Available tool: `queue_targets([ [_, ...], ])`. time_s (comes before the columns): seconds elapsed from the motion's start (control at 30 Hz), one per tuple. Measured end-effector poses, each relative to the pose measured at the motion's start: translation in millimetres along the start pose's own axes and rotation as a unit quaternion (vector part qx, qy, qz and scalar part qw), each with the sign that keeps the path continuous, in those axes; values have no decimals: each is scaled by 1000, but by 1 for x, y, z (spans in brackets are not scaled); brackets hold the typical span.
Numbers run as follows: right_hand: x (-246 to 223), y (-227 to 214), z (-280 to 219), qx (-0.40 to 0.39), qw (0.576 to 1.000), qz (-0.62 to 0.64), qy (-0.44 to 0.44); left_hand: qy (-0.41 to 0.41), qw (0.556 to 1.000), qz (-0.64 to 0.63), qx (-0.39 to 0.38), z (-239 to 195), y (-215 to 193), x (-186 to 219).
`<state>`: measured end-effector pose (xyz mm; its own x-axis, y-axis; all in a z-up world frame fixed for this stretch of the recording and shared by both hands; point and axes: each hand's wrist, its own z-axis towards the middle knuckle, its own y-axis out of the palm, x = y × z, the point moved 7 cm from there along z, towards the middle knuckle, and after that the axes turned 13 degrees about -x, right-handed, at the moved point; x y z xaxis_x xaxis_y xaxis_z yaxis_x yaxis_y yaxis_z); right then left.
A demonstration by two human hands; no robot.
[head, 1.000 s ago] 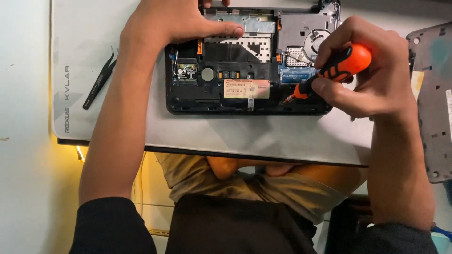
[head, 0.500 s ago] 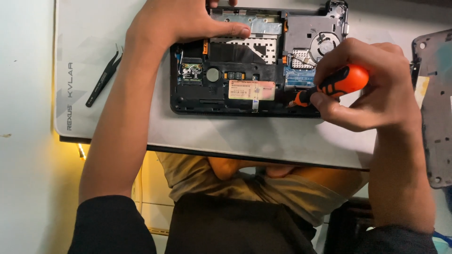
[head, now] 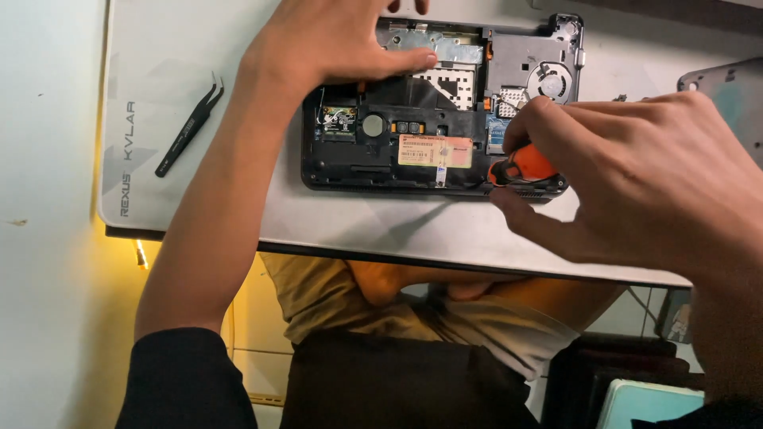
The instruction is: The person uses a screwdriver to fasten screws into the bottom of a disassembled laptop. They then place the battery into the chassis and connect its cable. Finally, they align and snap the blue bottom cover onto the laptop, pressing along the edges to secure it.
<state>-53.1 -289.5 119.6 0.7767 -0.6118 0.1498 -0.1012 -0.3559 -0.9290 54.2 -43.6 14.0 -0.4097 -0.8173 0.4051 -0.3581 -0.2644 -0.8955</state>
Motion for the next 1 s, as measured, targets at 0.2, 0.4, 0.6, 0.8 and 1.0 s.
queue_targets([
  [0.2,0,-4,-9,-77,989,-91,88,104,993,41,-40,7,32,71],
  [0.4,2,-6,1,-162,967,-122,151,50,994,49,-85,13,47,85],
  [0.6,-2,-4,3,-109,985,-84,107,17,993,47,-110,21,50,88],
  [0.8,6,-8,6,-108,958,-191,186,22,992,34,-115,16,49,89],
  [1.0,0,-1,2,-152,962,-148,174,35,994,47,-93,22,58,83],
])
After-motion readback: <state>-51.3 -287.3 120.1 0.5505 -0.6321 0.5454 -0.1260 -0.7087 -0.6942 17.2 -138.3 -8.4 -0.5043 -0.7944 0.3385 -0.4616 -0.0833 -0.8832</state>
